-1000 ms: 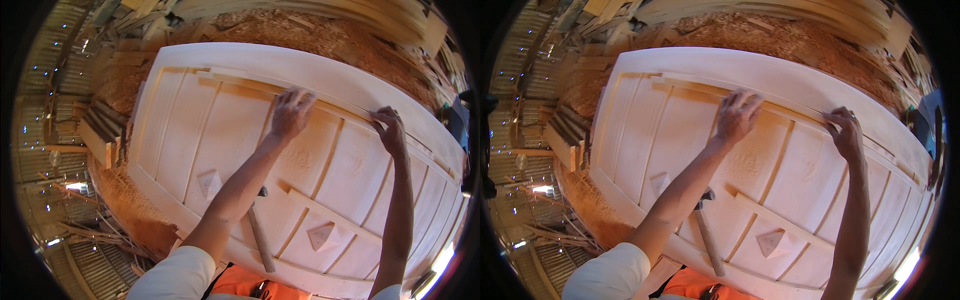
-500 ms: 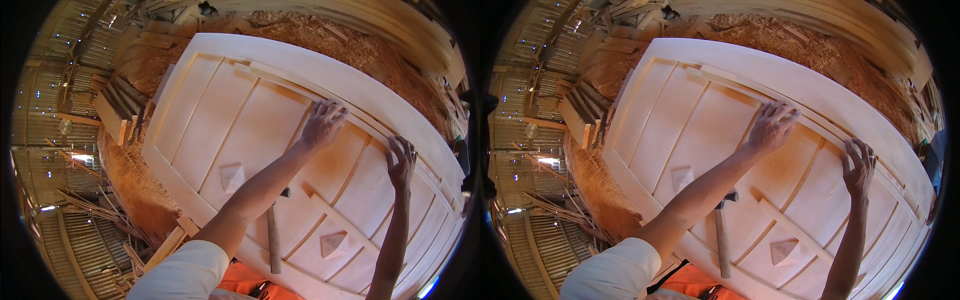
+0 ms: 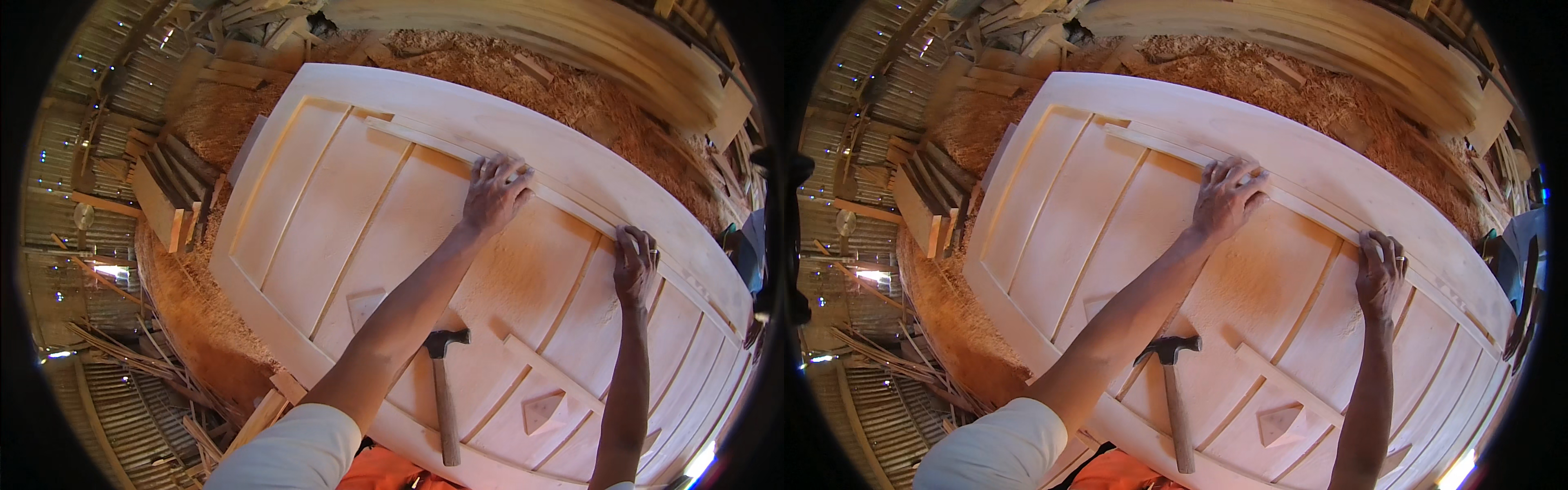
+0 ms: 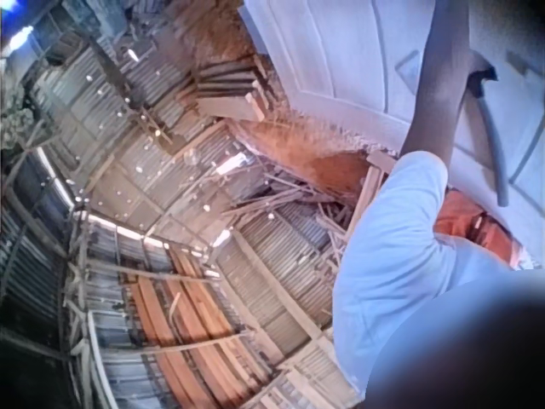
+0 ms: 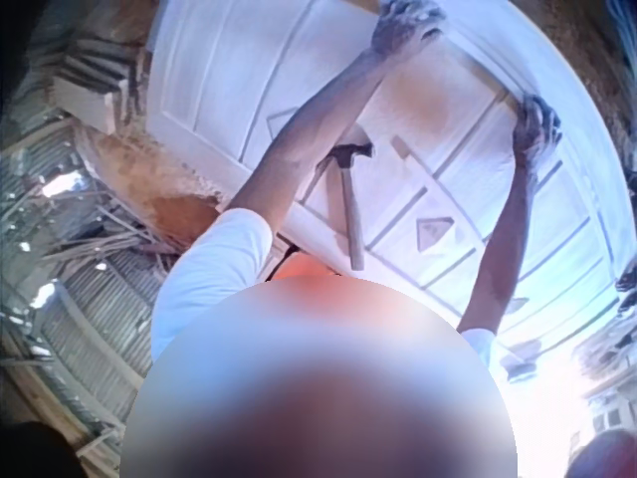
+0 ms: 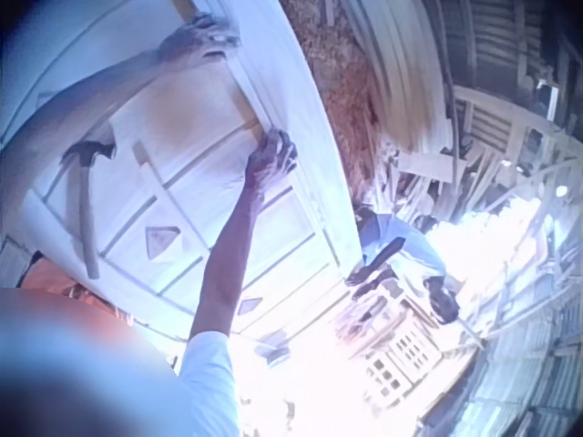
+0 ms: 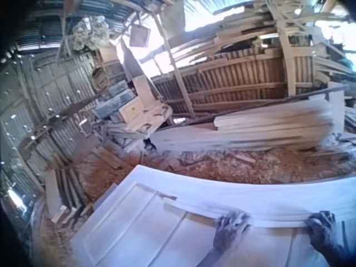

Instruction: The person assembles a wooden structure by placing thin wooden strips into grooves on a large white board and securing them with a hammer. They repeatedly pick up strips, align them, and tap them into place while working in a workshop environment.

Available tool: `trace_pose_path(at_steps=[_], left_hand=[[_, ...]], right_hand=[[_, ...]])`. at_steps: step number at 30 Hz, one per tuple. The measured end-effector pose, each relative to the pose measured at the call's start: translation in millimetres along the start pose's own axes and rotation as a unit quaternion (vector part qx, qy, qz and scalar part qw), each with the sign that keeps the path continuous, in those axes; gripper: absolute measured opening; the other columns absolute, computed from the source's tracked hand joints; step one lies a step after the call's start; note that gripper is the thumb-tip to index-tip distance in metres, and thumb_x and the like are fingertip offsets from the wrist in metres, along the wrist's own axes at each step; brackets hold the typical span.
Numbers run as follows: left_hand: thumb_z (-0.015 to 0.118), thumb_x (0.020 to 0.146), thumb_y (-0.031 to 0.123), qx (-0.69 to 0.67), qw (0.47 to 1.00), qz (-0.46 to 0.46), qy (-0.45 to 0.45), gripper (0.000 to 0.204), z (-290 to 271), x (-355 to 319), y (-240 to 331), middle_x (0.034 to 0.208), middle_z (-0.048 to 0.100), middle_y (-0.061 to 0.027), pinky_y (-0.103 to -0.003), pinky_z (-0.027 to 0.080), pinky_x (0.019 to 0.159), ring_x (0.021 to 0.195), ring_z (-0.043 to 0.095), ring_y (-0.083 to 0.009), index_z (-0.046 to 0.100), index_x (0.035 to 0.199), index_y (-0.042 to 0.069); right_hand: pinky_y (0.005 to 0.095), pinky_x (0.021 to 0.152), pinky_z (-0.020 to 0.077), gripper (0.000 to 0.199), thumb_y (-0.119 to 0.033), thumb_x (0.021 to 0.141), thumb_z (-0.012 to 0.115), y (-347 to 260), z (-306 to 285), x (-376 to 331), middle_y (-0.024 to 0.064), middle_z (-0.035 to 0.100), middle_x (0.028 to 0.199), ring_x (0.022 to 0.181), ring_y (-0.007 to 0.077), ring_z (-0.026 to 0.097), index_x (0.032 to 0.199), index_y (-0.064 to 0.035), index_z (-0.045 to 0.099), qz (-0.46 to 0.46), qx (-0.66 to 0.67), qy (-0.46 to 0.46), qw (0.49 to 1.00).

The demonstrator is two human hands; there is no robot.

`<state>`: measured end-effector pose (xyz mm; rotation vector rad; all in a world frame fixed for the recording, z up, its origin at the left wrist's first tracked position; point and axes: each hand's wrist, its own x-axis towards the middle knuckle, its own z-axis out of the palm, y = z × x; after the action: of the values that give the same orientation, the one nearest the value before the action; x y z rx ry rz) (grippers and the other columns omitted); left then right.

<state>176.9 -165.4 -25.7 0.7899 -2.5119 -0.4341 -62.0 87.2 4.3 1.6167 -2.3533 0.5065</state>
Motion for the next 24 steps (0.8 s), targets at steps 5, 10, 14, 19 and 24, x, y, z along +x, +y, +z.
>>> trace_pose_path(at_steps=[5,10,14,19,24], left_hand=[[0.070,0.098,0.038,-0.020,1.000,-0.004,-0.024,0.056,9.0,0.3,-2.1,0.163,0.042,-0.0105,-0.065,0.020,0.125,0.156,0.029,-0.0413,0.056,0.149,0.020],[0.063,0.099,0.051,0.072,0.993,-0.087,-0.031,0.073,-8.4,-3.1,-25.4,0.169,0.029,-0.0209,-0.066,0.019,0.125,0.154,0.025,-0.0524,0.044,0.159,0.014],[0.060,0.099,0.060,0.131,0.971,-0.198,0.032,0.084,-40.8,-15.2,-75.0,0.168,0.025,-0.0281,-0.066,0.020,0.125,0.152,0.023,-0.0581,0.036,0.162,0.009],[0.062,0.097,0.062,0.131,0.956,-0.254,-0.068,0.089,-52.6,-19.2,-75.1,0.169,0.023,-0.0281,-0.072,0.022,0.120,0.151,0.026,-0.0583,0.031,0.165,0.014],[0.062,0.098,0.060,0.121,0.953,-0.266,-0.080,0.087,-55.8,-13.1,-74.8,0.170,0.024,-0.0259,-0.075,0.022,0.118,0.152,0.025,-0.0562,0.032,0.164,0.013]], right_hand=[[0.0418,0.098,0.0467,0.030,-0.006,0.092,0.073,-4.8,6.2,-2.2,0.0013,0.069,0.123,0.118,0.0271,0.062,0.120,-0.0166,0.075,0.025,0.026,0.031,0.999],[0.0421,0.099,0.0463,0.034,-0.005,0.091,0.073,-3.8,5.7,0.4,0.0022,0.068,0.125,0.118,0.0279,0.062,0.122,-0.0177,0.075,0.010,0.040,0.038,0.998],[0.0424,0.100,0.0464,0.034,-0.008,0.090,0.075,1.0,7.5,-0.1,0.0021,0.068,0.125,0.118,0.0278,0.062,0.122,-0.0186,0.075,0.022,0.051,0.037,0.998],[0.0418,0.100,0.0466,0.035,-0.009,0.088,0.078,1.5,6.7,-6.8,0.0018,0.068,0.124,0.119,0.0271,0.061,0.121,-0.0190,0.075,0.053,0.086,0.017,0.995],[0.0425,0.102,0.0472,0.035,-0.011,0.088,0.079,-4.5,6.3,-6.3,0.0027,0.069,0.126,0.122,0.0270,0.061,0.122,-0.0189,0.075,0.049,0.034,0.045,0.997]])
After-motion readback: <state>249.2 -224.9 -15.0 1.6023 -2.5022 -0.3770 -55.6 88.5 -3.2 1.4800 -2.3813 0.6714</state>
